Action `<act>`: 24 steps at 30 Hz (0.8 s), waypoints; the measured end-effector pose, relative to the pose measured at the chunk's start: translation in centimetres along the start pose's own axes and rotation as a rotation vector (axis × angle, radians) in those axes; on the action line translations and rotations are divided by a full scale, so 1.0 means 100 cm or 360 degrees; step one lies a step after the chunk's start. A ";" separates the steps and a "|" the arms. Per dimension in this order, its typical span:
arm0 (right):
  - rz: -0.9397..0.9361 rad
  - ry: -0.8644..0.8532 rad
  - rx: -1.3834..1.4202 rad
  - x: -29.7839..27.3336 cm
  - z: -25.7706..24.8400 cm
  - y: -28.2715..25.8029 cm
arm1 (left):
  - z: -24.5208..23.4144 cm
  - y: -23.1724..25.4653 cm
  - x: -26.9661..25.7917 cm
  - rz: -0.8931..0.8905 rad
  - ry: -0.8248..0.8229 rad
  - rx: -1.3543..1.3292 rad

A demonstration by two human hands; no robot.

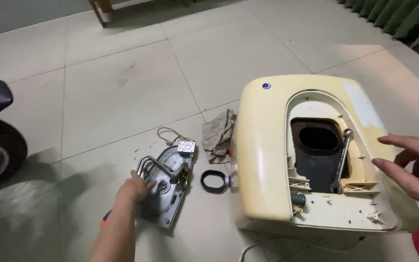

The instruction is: Reinstalling a heating element into an appliance housing, including connecting wires and securing components with a screwdriver.

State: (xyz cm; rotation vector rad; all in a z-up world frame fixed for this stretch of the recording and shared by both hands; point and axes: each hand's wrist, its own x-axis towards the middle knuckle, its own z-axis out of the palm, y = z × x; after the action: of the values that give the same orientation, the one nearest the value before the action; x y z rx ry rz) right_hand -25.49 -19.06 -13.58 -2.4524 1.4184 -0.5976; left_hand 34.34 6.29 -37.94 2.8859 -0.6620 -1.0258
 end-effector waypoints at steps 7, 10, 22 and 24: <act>-0.0136 -0.0049 -0.0500 0.001 -0.020 -0.021 | 0.003 0.011 -0.023 -0.0095 0.0252 -0.0123; -0.0190 0.0085 -0.0505 -0.002 -0.022 -0.027 | -0.039 0.039 -0.068 -0.0051 0.0352 -0.0118; -0.0463 0.0001 0.0078 0.002 -0.076 -0.115 | -0.166 0.215 -0.271 0.0728 0.0518 0.0385; -0.0316 0.0009 0.0468 -0.009 -0.110 -0.136 | -0.158 0.247 -0.295 0.0798 0.0510 0.0423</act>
State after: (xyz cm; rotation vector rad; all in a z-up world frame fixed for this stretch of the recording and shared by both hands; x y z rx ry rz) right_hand -20.57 -11.62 1.44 -2.3671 1.0111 -0.7936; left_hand 13.77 -6.70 -4.20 2.7455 -1.4764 -0.4301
